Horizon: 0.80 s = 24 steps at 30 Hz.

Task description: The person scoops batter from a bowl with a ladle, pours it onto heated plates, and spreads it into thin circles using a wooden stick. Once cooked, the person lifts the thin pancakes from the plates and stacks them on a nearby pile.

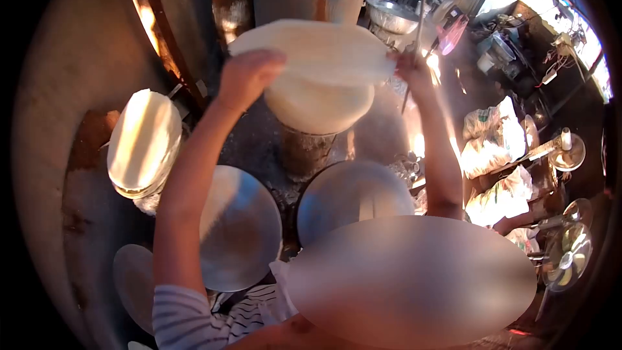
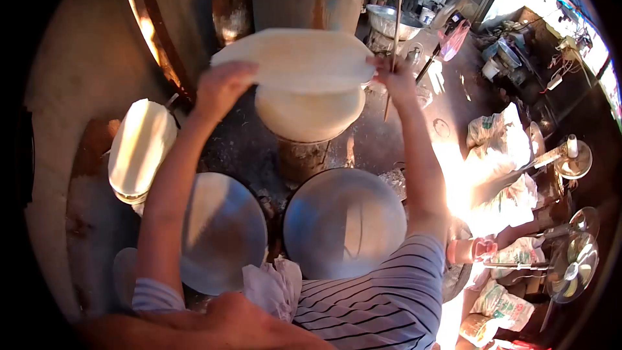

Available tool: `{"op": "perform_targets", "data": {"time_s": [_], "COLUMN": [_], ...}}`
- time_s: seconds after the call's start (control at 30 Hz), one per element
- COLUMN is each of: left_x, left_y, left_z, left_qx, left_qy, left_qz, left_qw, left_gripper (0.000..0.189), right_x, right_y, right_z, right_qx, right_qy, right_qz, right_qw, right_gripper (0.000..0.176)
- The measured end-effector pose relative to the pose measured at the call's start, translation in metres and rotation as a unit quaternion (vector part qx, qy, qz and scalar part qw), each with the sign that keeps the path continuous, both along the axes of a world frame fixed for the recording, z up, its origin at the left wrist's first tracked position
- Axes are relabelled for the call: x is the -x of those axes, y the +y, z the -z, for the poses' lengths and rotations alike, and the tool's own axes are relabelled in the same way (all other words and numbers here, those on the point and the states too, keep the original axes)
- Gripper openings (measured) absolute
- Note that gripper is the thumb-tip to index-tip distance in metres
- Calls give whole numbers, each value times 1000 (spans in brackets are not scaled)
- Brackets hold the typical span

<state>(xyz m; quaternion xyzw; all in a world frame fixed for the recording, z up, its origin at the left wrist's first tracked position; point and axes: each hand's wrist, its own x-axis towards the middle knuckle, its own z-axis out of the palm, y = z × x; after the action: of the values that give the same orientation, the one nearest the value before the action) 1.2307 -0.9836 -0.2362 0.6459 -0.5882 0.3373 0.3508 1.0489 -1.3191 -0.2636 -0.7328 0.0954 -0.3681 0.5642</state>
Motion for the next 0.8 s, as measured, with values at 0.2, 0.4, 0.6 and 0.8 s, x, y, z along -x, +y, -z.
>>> {"op": "perform_targets", "data": {"time_s": [0.2,0.4,0.6,0.8], "left_x": [-46,-37,-25,8], "left_y": [-95,-91,-82,30], "left_z": [201,217,202,145], "left_qx": [-123,-231,-240,-224], "left_qy": [-18,30,19,86], "left_qz": [-48,-30,-28,-164], "left_qw": [991,972,970,957], "left_gripper": [21,22,33,49], "right_x": [-44,-39,-96,-106], "right_y": [-84,-76,-96,-74], "right_z": [216,215,259,265], "right_qx": [-35,-26,-131,-16], "right_qy": [78,230,234,241], "right_qz": [140,236,225,275], "right_qw": [986,944,937,931], "right_gripper": [20,29,35,33]}}
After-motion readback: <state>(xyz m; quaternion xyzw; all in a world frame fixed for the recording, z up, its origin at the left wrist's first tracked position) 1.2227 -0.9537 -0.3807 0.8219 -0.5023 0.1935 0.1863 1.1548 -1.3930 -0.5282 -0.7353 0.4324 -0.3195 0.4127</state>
